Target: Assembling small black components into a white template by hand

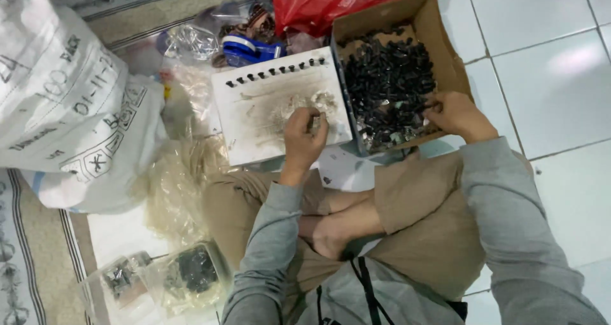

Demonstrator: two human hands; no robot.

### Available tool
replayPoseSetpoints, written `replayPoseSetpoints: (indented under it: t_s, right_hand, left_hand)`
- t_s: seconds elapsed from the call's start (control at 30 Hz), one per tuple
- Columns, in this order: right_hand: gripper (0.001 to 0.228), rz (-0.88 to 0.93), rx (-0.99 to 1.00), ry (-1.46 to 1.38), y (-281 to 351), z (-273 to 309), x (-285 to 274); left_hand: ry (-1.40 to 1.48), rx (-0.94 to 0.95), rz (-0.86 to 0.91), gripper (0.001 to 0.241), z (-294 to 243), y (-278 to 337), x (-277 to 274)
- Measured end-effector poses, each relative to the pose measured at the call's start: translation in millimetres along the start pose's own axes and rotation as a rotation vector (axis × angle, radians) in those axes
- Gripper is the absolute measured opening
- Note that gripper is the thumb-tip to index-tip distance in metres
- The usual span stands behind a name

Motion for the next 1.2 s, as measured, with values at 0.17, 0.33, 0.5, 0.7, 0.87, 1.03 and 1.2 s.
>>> replayPoseSetpoints:
  t_s: [0.17, 0.33, 0.5, 0.7, 0.87, 1.03, 1.2]
  right_hand:
    - [0.048, 0.068, -0.100, -0.010, -45.1, -12.6, 37.8]
    - [0.040, 0.109, -0.040, -0.086, -56.5, 21.6, 40.2]
    - [0.037, 0.099, 0.018, -0.122, -100.7, -4.4, 62.0]
    - [0.040, 0.180, 0.041, -0.235, -71.9, 3.1, 41.0]
    - [0.032, 0.165, 0.002, -0.254, -101.3, 3.7, 66.4]
    - [0.025, 0.115, -0.007, -0.236, -116.3, -4.8, 83.6]
    - [0.023, 0.125, -0.013, -0.259, -133.3, -5.7, 100.7]
  left_hand:
    - [-0.125, 0.227, 0.206, 0.018, -55.2, 6.9, 63.4]
    - [-0.199, 0.044, 0.542, 0.015, -49.8, 11.5, 154.9]
    - [-0.473, -0.091, 0.861, 0.020, 6.8, 29.2, 241.0]
    - [-0.611, -0.066, 0.910, 0.013, 78.0, 81.3, 290.4]
    - [-0.491, -0.117, 0.955, 0.022, 27.8, 46.0, 275.4]
    - [-0.165, -0.329, 0.859, 0.030, 35.1, 44.6, 273.5]
    - [0.133, -0.684, 0.591, 0.024, 91.3, 65.9, 270.0]
Point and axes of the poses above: each hand's wrist, its own y-axis away from the middle knuckle, its own x-axis out of the palm, z = x × y, the point moved 6 cm from there along -y, towards the middle knuckle, and after that the axes turned 11 degrees about x, right-handed, at the moved point
